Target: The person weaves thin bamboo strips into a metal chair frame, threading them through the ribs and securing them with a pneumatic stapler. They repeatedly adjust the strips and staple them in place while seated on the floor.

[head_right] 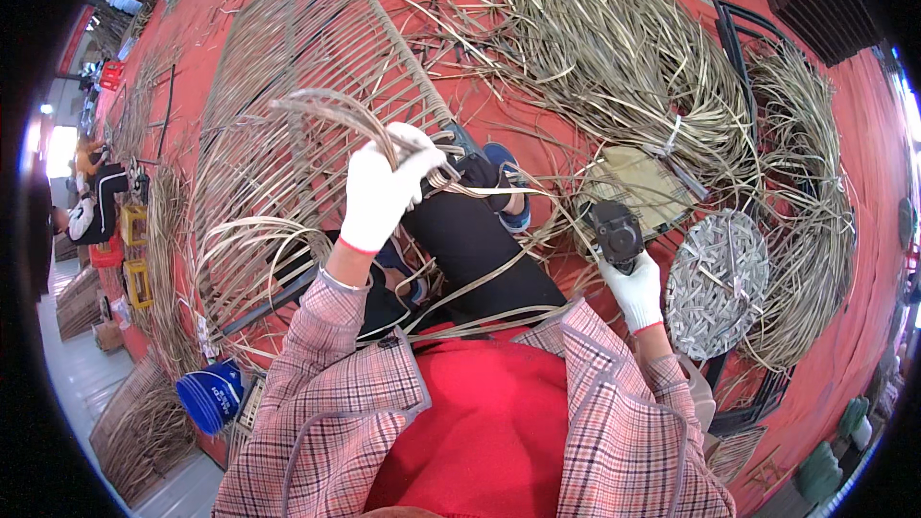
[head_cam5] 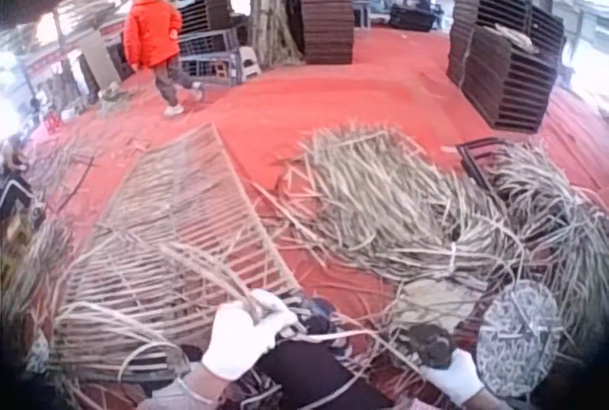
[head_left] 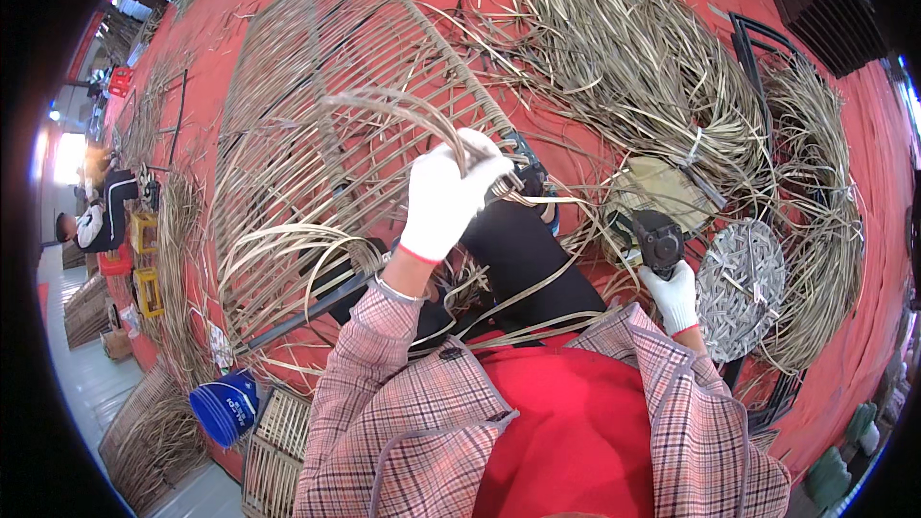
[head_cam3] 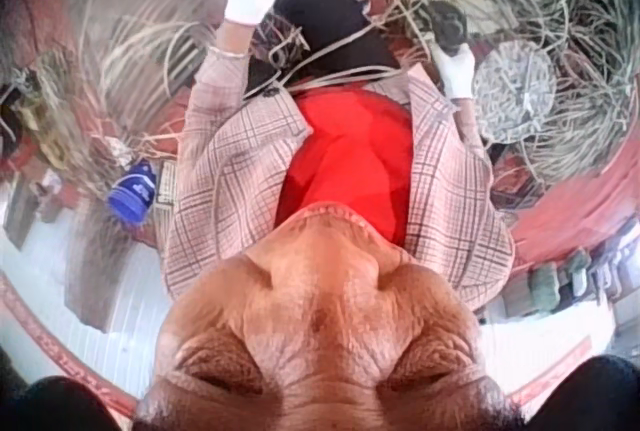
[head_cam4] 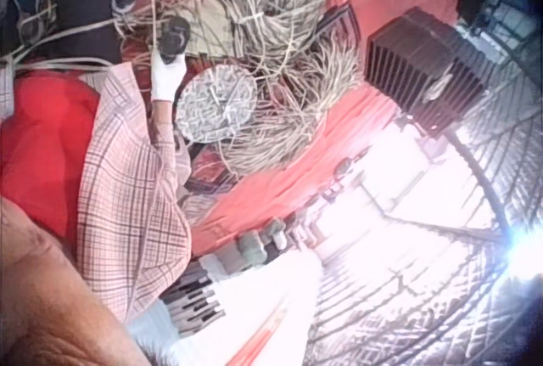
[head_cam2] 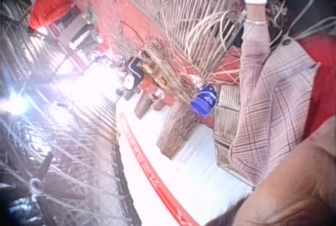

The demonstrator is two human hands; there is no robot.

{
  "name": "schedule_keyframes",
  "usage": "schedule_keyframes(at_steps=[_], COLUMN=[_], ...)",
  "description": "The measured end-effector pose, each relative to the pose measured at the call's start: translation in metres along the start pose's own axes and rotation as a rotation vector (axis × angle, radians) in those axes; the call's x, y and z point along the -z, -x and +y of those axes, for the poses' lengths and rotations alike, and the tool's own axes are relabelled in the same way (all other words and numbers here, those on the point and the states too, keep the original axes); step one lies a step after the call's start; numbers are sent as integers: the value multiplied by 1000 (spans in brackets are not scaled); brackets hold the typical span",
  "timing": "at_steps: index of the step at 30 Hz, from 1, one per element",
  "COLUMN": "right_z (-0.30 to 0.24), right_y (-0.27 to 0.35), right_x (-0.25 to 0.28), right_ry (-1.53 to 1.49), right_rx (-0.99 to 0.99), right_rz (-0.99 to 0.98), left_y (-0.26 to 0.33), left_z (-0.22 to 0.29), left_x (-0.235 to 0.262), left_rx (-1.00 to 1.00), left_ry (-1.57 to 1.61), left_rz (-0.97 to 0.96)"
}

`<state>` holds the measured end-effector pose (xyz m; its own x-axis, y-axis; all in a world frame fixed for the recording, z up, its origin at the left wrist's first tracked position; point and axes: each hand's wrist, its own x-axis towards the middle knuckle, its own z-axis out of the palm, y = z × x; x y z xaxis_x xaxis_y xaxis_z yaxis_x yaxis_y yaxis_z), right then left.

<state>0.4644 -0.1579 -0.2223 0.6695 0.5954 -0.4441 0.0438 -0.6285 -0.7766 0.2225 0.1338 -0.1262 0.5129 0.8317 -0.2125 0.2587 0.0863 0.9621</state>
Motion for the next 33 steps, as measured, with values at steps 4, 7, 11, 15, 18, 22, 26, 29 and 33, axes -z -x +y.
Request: schedule_keyframes(at_steps=[4,7,11,15,18,22,26,29,33], right_z=[-5,-9,-27,-68,-105,-157,-211,-249,-277], right_y=[7,9,6,9,15,17,13,20,19], right_x=[-2,-3,-5,-1,12,31,26,23,12], right_ry=[48,-31,-22,22,274,690,434,580,660], right_rx=[-2,47,38,156,307,461,498,583,438], right_rz=[-23,-45,-88,-150,-207,-383,-505,-519,-538], left_y=[-16,-18,-20,-21,-20,-21,-22,-22,-21], left_z=[6,1,-8,-12,-13,-13,-17,-19,-21], left_x=[-11,-16,-19,-20,-20,-18,-18,-20,-23], left_rx=[-64,-71,-122,-288,-257,-274,-340,-366,-400], left_ry=[57,-45,-42,-170,-176,-256,-380,-531,-622], left_rz=[111,179,223,273,256,236,289,330,383])
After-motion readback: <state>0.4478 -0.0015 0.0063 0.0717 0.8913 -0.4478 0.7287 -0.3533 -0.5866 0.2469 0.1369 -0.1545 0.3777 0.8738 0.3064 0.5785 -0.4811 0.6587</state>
